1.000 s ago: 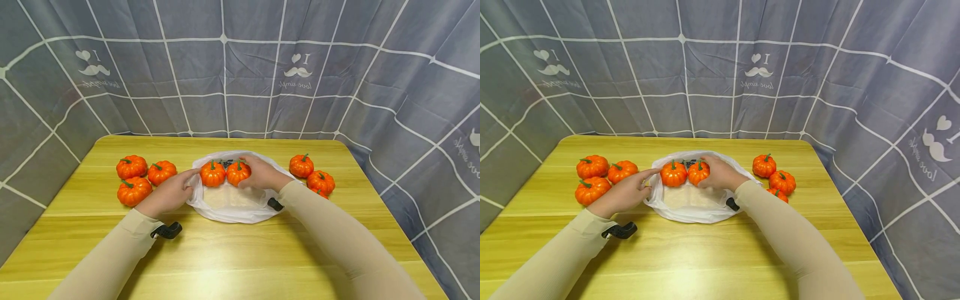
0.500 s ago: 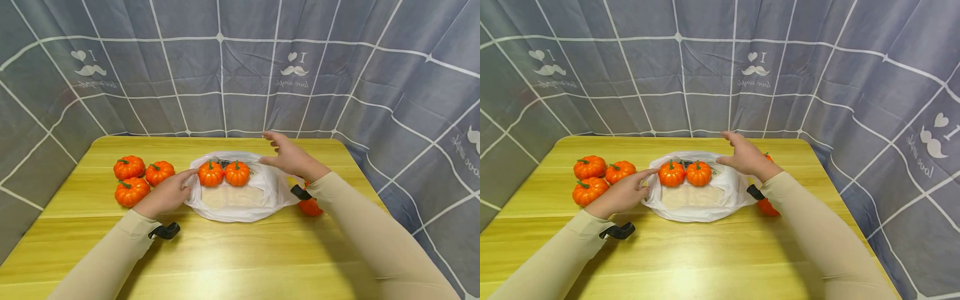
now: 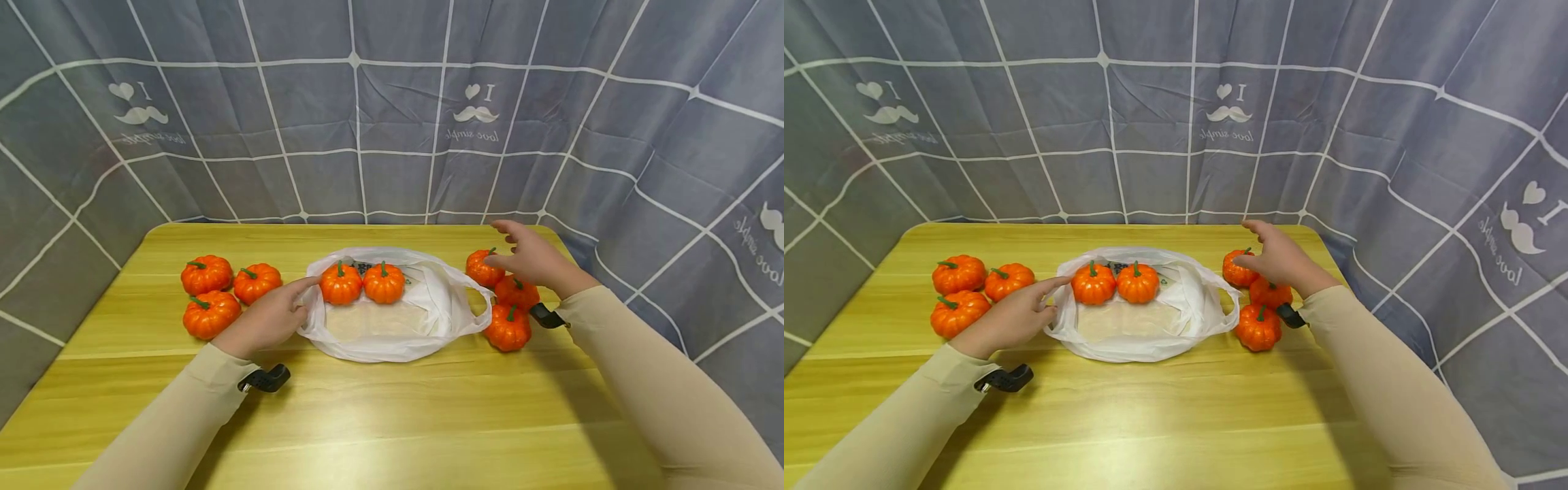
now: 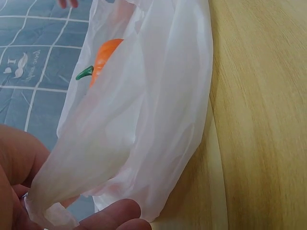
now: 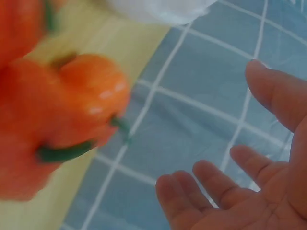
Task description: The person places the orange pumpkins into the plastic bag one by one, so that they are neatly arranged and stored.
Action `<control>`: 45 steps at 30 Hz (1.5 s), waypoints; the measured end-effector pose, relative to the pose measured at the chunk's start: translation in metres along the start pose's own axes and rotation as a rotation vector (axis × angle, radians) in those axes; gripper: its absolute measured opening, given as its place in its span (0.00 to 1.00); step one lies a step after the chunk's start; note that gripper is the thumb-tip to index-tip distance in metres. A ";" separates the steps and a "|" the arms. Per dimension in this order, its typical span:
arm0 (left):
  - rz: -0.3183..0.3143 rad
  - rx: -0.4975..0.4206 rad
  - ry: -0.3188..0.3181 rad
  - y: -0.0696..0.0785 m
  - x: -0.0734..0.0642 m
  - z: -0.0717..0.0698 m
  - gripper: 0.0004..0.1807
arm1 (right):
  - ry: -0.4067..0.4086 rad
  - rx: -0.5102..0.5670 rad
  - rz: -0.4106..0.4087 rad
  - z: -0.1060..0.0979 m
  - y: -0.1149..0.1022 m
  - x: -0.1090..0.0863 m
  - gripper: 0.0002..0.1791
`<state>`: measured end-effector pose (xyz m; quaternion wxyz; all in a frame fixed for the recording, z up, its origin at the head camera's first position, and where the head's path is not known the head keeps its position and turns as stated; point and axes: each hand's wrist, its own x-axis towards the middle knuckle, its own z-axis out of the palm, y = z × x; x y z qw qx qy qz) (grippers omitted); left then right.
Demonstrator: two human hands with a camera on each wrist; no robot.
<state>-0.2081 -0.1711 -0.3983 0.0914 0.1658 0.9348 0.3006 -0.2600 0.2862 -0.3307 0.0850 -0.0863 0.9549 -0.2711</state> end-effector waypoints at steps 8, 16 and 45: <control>-0.025 -0.017 -0.017 0.000 -0.001 -0.001 0.34 | -0.022 -0.039 0.022 0.005 0.045 -0.010 0.47; -0.026 -0.022 -0.015 -0.002 0.000 0.001 0.34 | -0.060 -0.061 0.035 0.013 0.083 -0.017 0.50; -0.028 -0.037 -0.007 -0.002 0.000 0.002 0.35 | -0.107 -0.016 -0.022 0.026 0.103 -0.033 0.47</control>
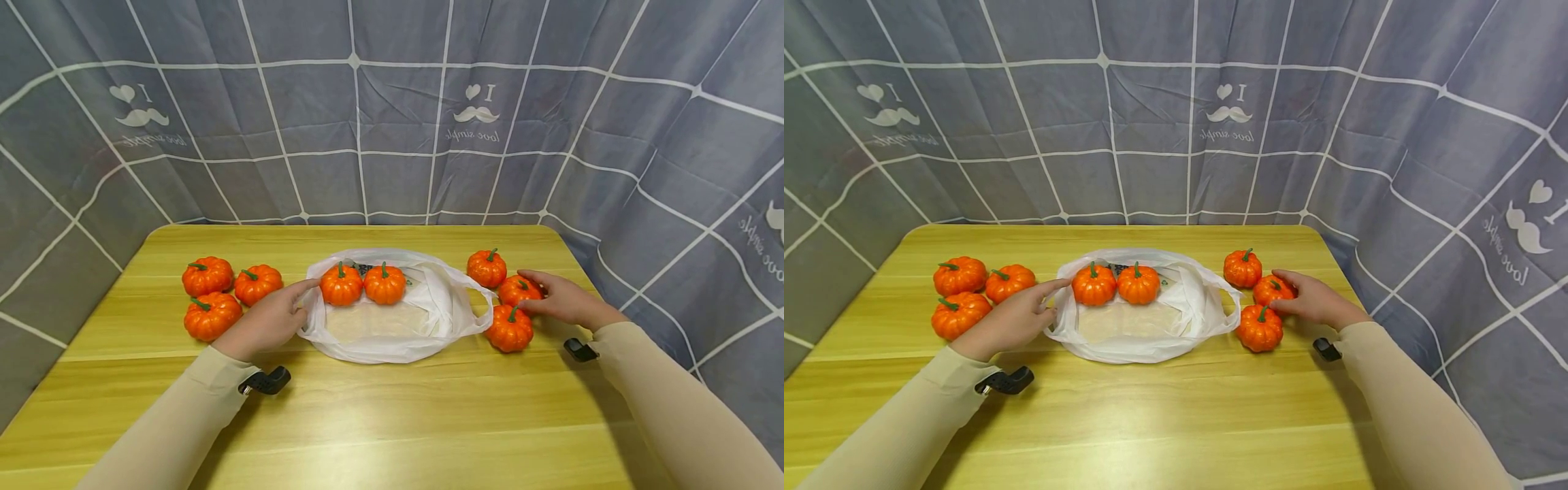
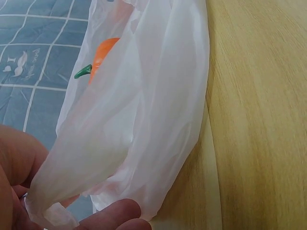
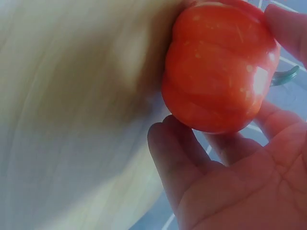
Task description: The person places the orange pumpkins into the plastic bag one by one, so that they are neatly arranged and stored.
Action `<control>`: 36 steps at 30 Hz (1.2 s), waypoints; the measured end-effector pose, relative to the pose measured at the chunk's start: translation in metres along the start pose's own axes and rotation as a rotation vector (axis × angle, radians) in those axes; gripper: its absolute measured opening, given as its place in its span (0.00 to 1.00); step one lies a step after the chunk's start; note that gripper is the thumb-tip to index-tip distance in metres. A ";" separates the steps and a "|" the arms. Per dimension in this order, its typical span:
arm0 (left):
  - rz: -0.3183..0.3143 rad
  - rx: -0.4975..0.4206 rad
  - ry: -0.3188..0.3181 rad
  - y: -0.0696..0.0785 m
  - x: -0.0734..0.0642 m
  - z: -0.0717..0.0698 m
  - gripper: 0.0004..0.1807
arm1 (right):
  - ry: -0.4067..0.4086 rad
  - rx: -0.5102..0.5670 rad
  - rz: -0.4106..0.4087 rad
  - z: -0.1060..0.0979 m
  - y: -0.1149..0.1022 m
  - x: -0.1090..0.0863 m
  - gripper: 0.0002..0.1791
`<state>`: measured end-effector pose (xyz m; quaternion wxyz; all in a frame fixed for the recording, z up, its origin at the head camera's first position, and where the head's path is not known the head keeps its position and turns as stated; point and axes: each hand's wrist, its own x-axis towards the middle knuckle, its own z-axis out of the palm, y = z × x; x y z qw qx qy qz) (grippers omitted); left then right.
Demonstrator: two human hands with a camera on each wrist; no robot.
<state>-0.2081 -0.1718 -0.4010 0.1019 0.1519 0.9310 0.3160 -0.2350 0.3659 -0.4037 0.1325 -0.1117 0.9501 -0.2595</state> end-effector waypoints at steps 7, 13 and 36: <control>0.006 -0.004 0.007 0.000 0.000 0.001 0.35 | -0.039 0.053 0.013 -0.004 0.003 -0.002 0.48; 0.013 -0.006 0.010 -0.001 0.001 0.001 0.35 | -0.079 0.141 0.001 -0.006 0.008 -0.002 0.47; 0.010 -0.002 -0.002 -0.001 0.001 0.002 0.35 | -0.108 0.206 0.000 -0.005 0.014 0.003 0.50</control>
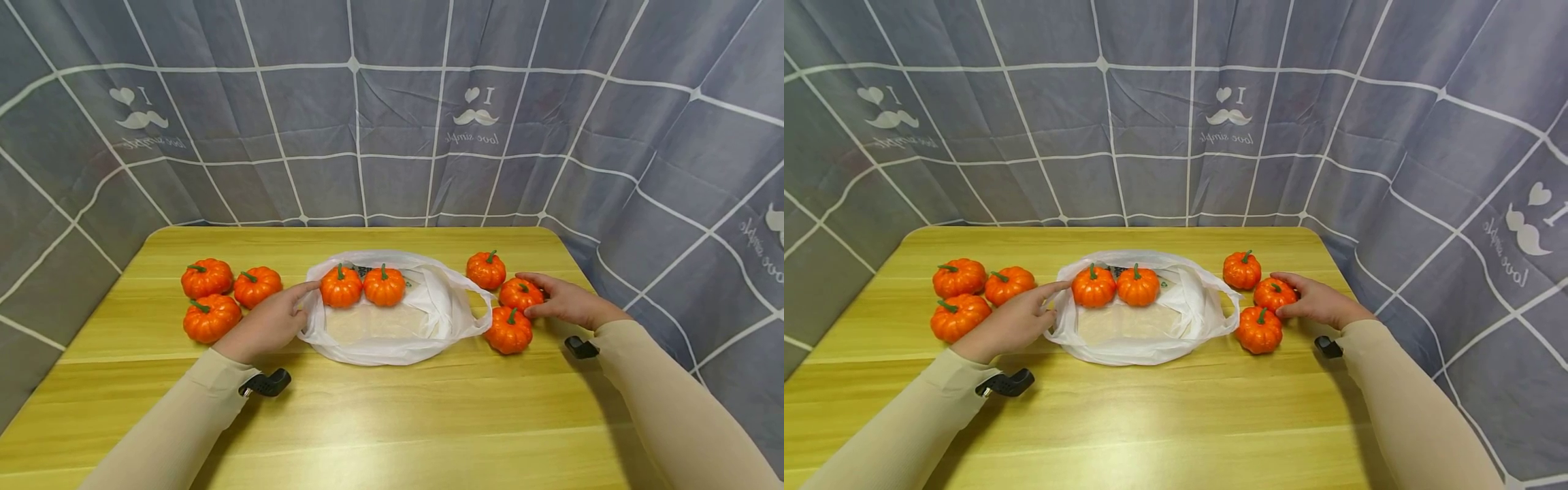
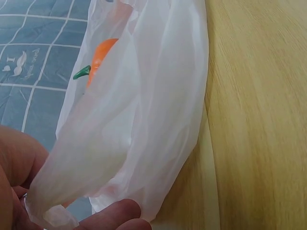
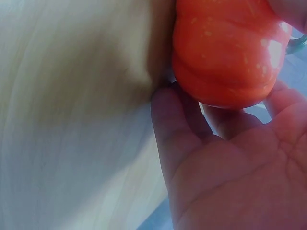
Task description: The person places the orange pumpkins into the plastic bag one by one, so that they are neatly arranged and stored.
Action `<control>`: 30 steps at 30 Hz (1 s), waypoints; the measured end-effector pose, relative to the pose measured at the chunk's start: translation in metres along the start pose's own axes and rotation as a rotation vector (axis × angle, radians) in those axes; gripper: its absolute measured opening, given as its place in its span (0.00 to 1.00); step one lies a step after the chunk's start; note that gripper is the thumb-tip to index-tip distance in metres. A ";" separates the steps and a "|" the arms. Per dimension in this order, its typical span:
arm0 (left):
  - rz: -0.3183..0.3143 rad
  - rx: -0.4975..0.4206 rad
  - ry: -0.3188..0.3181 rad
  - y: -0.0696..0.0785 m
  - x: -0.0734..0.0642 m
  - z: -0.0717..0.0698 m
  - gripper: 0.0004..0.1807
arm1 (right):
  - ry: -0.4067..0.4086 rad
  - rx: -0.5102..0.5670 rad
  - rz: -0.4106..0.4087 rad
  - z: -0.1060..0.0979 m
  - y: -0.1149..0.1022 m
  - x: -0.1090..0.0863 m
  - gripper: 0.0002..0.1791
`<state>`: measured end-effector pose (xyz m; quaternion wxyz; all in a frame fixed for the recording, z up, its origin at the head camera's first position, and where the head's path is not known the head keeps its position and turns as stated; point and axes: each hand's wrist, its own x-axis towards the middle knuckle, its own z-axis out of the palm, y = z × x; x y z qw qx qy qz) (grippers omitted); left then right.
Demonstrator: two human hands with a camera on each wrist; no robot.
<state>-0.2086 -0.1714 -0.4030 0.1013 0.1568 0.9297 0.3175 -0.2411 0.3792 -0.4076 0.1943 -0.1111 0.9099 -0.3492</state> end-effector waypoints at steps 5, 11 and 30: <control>-0.007 -0.004 -0.011 0.001 0.000 -0.001 0.35 | 0.002 -0.013 -0.008 0.000 0.002 0.002 0.49; -0.002 -0.008 -0.008 0.002 -0.001 -0.001 0.35 | 0.003 -0.004 -0.010 0.001 0.002 0.002 0.49; 0.024 0.018 0.009 0.001 0.000 0.000 0.33 | 0.028 -0.087 -0.001 -0.003 0.000 -0.001 0.49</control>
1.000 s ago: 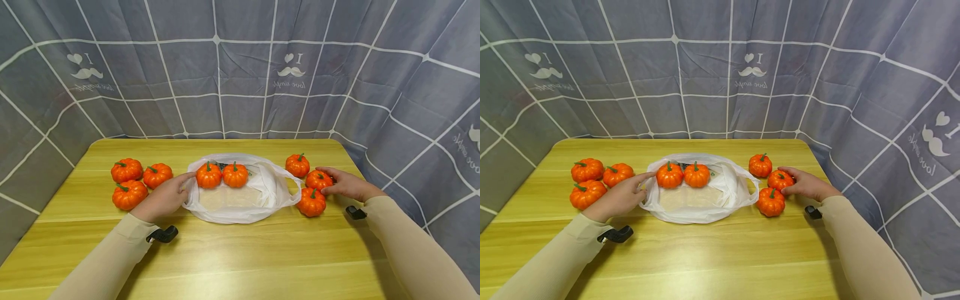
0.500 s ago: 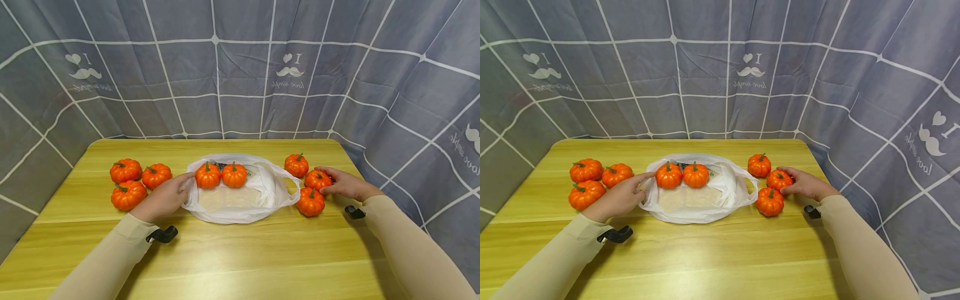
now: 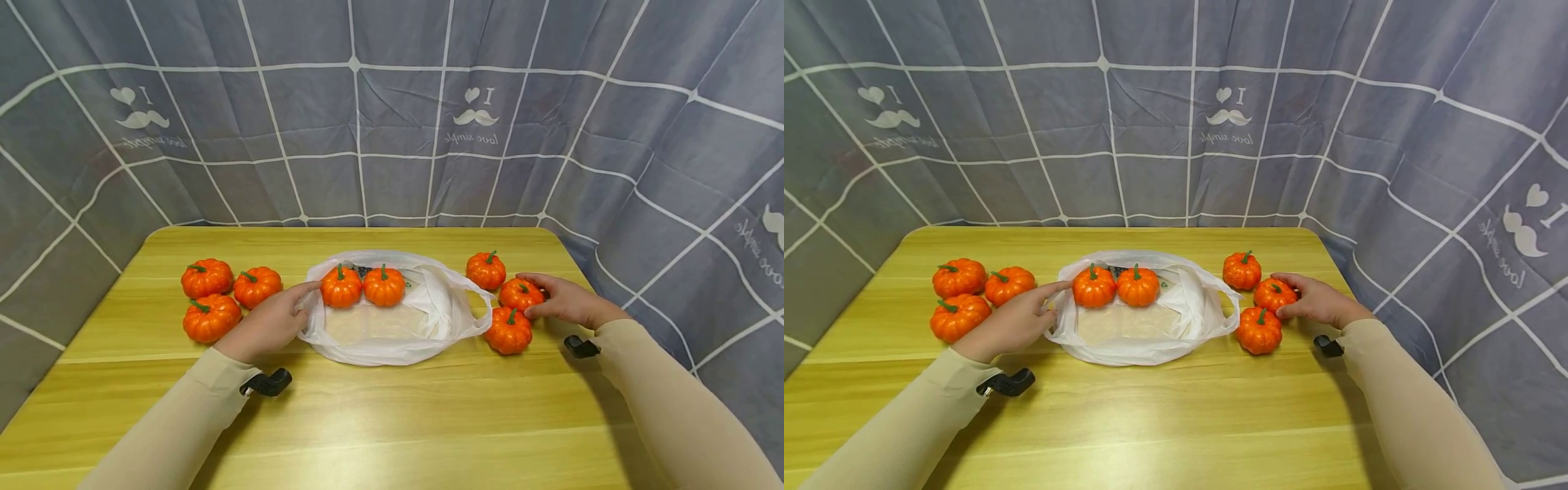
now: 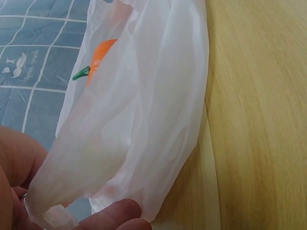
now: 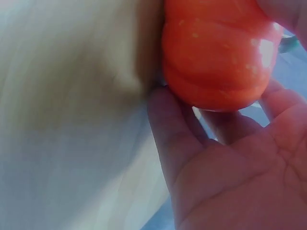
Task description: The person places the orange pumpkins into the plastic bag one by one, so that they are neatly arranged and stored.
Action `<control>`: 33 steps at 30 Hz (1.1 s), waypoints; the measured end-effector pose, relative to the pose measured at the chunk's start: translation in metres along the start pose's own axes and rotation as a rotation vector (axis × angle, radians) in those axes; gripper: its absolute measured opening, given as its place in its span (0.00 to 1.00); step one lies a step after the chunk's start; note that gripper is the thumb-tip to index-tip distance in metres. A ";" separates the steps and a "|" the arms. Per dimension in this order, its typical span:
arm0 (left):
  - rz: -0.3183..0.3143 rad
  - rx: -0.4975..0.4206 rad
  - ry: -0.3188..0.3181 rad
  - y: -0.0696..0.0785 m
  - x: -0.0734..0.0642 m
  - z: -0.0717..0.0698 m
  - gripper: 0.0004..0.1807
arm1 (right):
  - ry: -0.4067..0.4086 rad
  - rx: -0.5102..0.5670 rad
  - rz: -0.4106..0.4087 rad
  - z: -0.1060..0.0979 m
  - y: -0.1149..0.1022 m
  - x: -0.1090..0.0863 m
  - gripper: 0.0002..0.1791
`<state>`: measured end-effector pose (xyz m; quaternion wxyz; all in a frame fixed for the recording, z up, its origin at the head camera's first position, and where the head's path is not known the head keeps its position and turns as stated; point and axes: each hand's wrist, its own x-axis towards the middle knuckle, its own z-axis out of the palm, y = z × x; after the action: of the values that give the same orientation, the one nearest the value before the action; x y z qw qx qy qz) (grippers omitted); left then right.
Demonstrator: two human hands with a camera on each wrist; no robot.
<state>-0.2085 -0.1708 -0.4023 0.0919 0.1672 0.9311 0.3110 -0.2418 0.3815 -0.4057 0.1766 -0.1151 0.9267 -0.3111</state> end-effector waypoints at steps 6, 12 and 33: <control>-0.006 -0.017 -0.009 -0.001 0.000 0.000 0.34 | 0.046 -0.034 -0.002 -0.013 -0.010 -0.005 0.48; -0.006 -0.015 -0.010 -0.002 0.000 -0.001 0.34 | 0.140 -0.038 -0.059 -0.034 -0.048 -0.013 0.47; -0.021 -0.005 -0.027 0.001 0.000 0.001 0.35 | -0.027 -0.155 -0.285 0.054 -0.183 0.029 0.47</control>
<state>-0.2082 -0.1692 -0.4026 0.1082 0.1615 0.9306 0.3103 -0.2279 0.2004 -0.3409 0.1335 -0.2627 0.9198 -0.2590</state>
